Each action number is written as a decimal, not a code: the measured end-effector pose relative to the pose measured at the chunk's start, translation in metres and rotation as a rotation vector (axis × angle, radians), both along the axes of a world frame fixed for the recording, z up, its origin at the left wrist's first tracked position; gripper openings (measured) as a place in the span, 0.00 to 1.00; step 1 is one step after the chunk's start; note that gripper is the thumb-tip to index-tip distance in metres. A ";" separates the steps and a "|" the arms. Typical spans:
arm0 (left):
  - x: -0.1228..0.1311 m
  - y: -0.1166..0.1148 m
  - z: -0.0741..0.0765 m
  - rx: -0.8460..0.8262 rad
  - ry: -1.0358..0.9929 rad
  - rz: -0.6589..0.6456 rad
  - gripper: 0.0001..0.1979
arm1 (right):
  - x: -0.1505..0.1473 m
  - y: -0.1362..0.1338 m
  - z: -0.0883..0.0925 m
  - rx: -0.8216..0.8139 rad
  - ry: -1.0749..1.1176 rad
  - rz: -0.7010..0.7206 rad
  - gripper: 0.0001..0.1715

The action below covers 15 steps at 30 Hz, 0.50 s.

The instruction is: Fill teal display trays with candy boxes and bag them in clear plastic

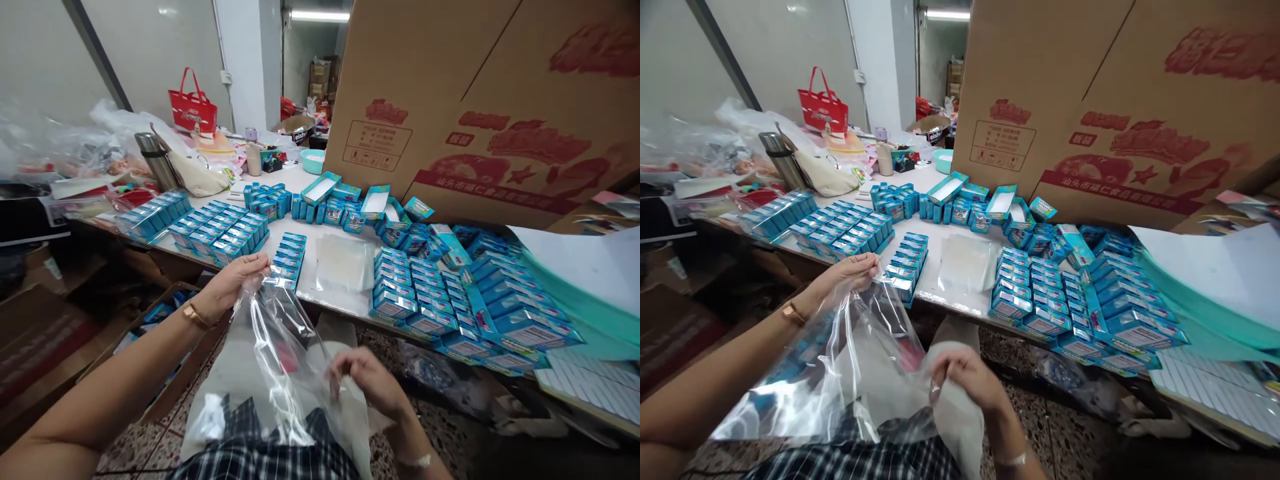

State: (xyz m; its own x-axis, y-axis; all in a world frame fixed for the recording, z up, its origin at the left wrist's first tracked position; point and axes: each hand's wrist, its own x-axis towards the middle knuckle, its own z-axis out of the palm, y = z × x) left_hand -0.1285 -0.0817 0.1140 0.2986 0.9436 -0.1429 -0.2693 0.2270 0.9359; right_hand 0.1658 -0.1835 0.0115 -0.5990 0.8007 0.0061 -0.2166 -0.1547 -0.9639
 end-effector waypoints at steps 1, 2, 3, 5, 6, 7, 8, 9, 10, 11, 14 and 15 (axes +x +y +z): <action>0.000 -0.003 -0.006 -0.056 -0.049 -0.017 0.14 | -0.002 0.014 0.003 0.008 0.066 -0.114 0.31; 0.001 -0.007 -0.013 -0.106 -0.090 -0.036 0.12 | -0.009 0.029 0.006 0.001 0.125 -0.253 0.30; 0.003 -0.010 -0.019 -0.150 -0.124 -0.058 0.10 | -0.021 0.043 0.010 -0.009 0.170 -0.342 0.30; 0.009 -0.017 -0.030 -0.197 -0.189 -0.068 0.10 | -0.052 0.062 0.017 -0.058 0.243 -0.320 0.32; 0.011 -0.020 -0.035 -0.199 -0.222 -0.056 0.11 | -0.069 0.067 0.019 -0.089 0.262 -0.246 0.33; 0.012 -0.024 -0.040 -0.192 -0.250 -0.041 0.13 | -0.083 0.068 0.019 -0.114 0.270 -0.189 0.33; 0.011 -0.026 -0.044 -0.181 -0.269 -0.026 0.14 | -0.095 0.066 0.017 -0.159 0.283 -0.139 0.32; 0.008 -0.029 -0.049 -0.171 -0.280 -0.018 0.15 | -0.103 0.062 0.012 -0.211 0.297 -0.112 0.31; 0.004 -0.031 -0.055 -0.168 -0.282 -0.024 0.16 | -0.107 0.056 0.005 -0.265 0.314 -0.104 0.29; -0.001 -0.034 -0.062 -0.173 -0.277 -0.041 0.16 | -0.110 0.049 -0.005 -0.325 0.337 -0.097 0.27; -0.017 -0.041 -0.090 -0.212 -0.256 -0.042 0.17 | -0.108 0.031 -0.039 -0.467 0.368 -0.056 0.24; -0.021 -0.044 -0.101 -0.227 -0.236 -0.027 0.16 | -0.108 0.028 -0.049 -0.498 0.373 -0.048 0.24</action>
State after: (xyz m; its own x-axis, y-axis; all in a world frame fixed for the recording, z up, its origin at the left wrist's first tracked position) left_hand -0.1493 -0.1253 0.0130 0.3727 0.8869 -0.2728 -0.4638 0.4327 0.7731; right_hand 0.0583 -0.1559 -0.0378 -0.5915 0.7875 -0.1733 -0.5428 -0.5478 -0.6366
